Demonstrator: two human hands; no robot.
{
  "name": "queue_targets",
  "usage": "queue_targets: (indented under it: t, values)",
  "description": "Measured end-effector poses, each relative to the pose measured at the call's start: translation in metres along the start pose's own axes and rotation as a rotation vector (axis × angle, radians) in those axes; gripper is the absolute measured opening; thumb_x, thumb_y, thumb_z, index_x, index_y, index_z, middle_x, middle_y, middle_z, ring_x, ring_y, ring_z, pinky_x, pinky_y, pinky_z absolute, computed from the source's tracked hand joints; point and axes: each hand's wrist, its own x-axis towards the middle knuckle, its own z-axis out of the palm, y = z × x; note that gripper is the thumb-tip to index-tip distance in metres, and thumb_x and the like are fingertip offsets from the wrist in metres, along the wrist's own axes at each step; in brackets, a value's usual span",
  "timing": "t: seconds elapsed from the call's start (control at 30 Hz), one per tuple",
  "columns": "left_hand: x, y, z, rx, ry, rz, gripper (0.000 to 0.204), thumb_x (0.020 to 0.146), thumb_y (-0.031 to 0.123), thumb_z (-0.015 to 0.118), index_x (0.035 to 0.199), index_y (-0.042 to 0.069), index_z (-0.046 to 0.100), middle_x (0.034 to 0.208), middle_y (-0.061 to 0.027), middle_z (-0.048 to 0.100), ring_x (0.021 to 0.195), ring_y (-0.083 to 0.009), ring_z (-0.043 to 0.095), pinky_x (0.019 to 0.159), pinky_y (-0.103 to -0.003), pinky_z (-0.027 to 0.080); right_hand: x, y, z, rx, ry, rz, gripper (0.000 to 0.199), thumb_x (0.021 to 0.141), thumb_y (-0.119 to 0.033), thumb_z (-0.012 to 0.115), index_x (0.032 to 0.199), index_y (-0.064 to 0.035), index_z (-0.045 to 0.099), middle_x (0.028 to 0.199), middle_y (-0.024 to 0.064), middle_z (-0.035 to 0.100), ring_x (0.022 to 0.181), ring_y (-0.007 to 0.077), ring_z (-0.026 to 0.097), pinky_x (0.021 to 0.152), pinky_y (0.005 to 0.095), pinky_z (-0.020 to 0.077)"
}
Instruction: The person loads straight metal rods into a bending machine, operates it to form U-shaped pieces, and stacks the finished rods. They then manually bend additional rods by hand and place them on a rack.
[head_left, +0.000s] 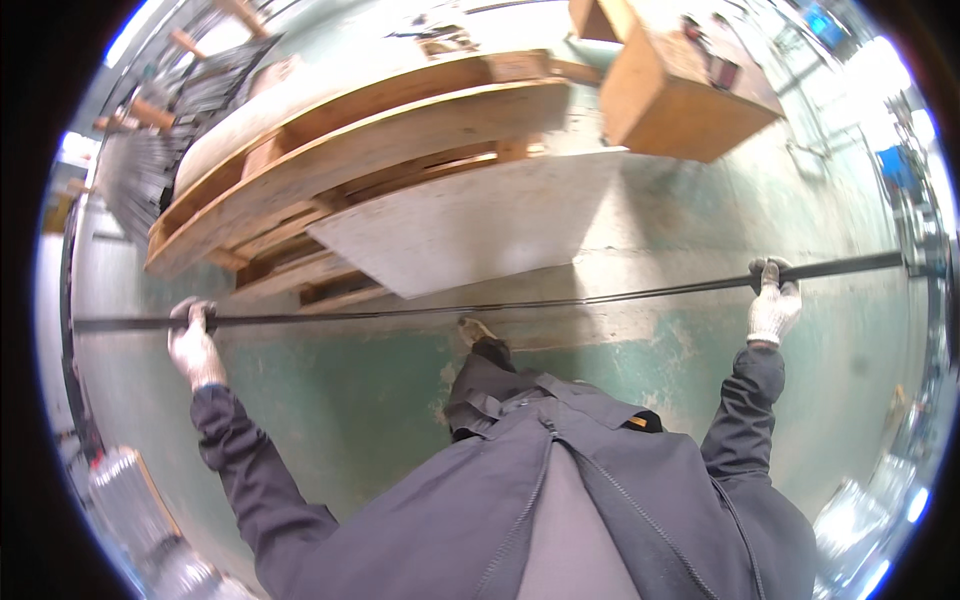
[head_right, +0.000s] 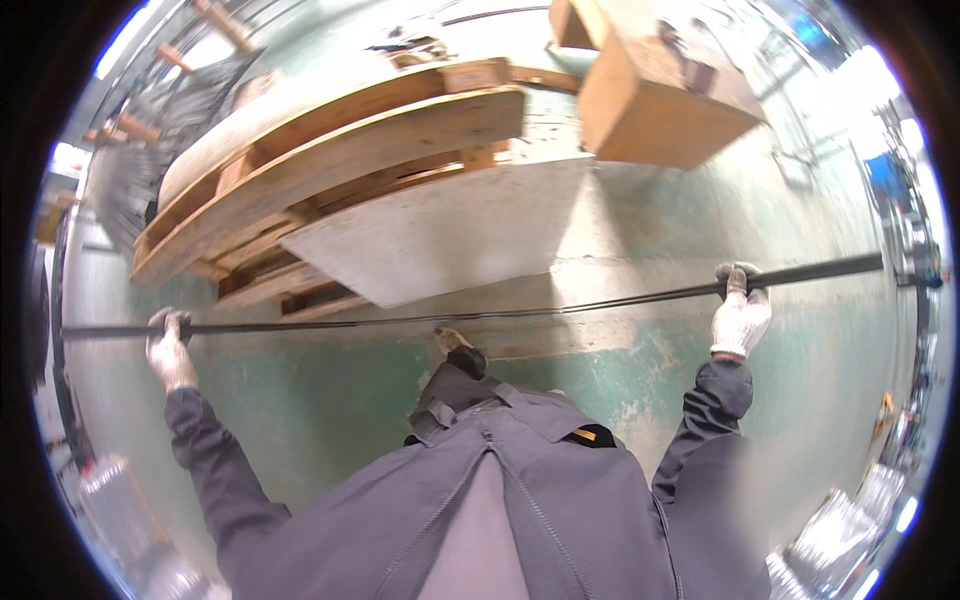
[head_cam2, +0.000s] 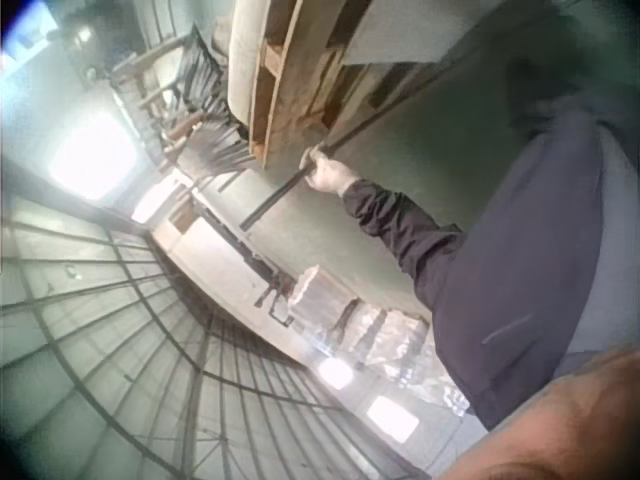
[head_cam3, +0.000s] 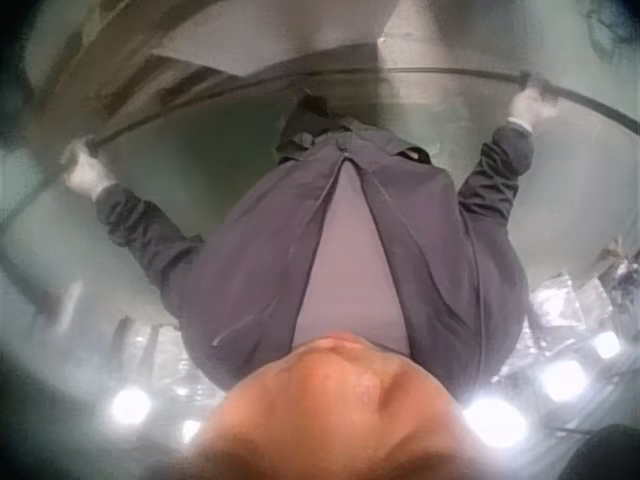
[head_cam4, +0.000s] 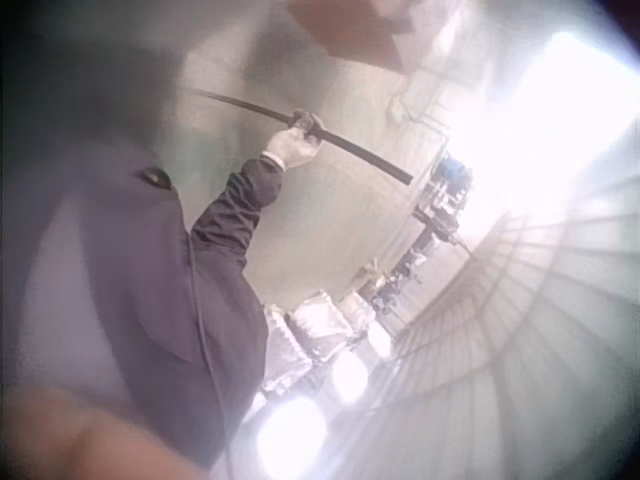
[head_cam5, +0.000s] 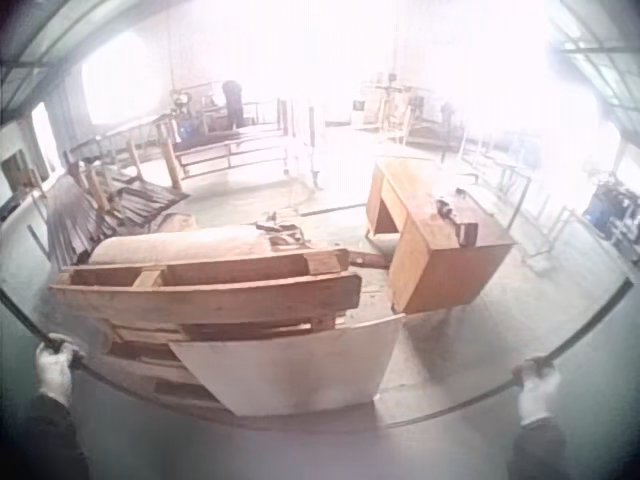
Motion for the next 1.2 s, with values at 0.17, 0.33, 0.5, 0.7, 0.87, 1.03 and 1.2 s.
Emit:
queue_targets:
  t: [0.17,0.33,0.5,0.7,0.87,1.03,1.2]
  values:
    - [-0.119,0.084,0.08,-0.042,-0.116,0.143,0.012,0.118,0.008,0.066,0.126,0.001,0.072,0.106,-0.0091,0.078,0.099,-0.0192,0.076,0.097,-0.035,0.065,0.024,0.022,-0.165,-0.166,0.189,0.051,0.018,0.114,-0.018,0.075,0.118,-0.0006,0.078,0.108,0.0107,0.086,0.1,0.0175,0.078,0.094,0.0343,0.0602]
    - [-0.222,0.188,0.207,0.003,-0.279,0.31,0.013,0.117,0.008,0.068,0.126,0.0,0.073,0.105,-0.0087,0.078,0.097,-0.0177,0.075,0.095,-0.033,0.063,0.05,0.056,-0.332,0.1,0.404,0.146,0.014,0.114,-0.012,0.073,0.122,-0.0006,0.076,0.109,0.0113,0.085,0.101,0.0205,0.08,0.094,0.0345,0.0628]
    - [-0.313,0.268,0.345,-0.061,-0.464,0.439,0.012,0.117,0.006,0.068,0.126,-0.001,0.072,0.104,-0.007,0.076,0.096,-0.0173,0.074,0.095,-0.033,0.061,0.085,0.091,-0.467,-0.041,0.619,0.108,0.011,0.112,-0.005,0.073,0.121,0.0024,0.073,0.11,0.0141,0.083,0.098,0.0221,0.082,0.092,0.0362,0.0692]
    - [-0.405,0.343,0.525,-0.081,-0.616,0.555,0.013,0.115,0.004,0.07,0.126,-0.001,0.072,0.104,-0.0062,0.074,0.095,-0.0169,0.073,0.094,-0.033,0.06,0.158,0.156,-0.603,-0.153,0.778,0.119,0.012,0.111,-0.008,0.075,0.118,0.0015,0.075,0.106,0.0116,0.084,0.095,0.0219,0.083,0.088,0.0345,0.067]
    - [-0.501,0.386,0.679,-0.141,-0.799,0.443,0.011,0.114,0.001,0.07,0.124,-0.003,0.073,0.109,-0.0078,0.074,0.094,-0.0164,0.073,0.089,-0.03,0.06,0.185,0.193,-0.719,-0.248,0.94,0.182,0.012,0.11,-0.01,0.076,0.118,-0.0006,0.078,0.102,0.0095,0.085,0.093,0.0202,0.083,0.084,0.0341,0.0638]
    - [-0.601,0.437,0.834,-0.222,-0.891,0.475,0.011,0.112,-0.001,0.07,0.121,-0.005,0.074,0.107,-0.0089,0.076,0.093,-0.0167,0.072,0.09,-0.031,0.06,0.216,0.23,-0.826,-0.492,1.102,0.246,0.014,0.11,-0.014,0.077,0.113,-0.0012,0.082,0.098,0.009,0.086,0.091,0.0185,0.082,0.084,0.0351,0.0622]
    - [-0.701,0.48,0.977,-0.191,-0.877,0.498,0.013,0.114,0.004,0.069,0.124,-0.003,0.073,0.109,-0.0098,0.078,0.1,-0.0172,0.075,0.093,-0.032,0.061,0.23,0.293,-0.922,-0.33,1.233,0.232,0.017,0.111,-0.017,0.076,0.112,-0.0014,0.082,0.098,0.0083,0.086,0.091,0.0176,0.081,0.087,0.0349,0.0609]
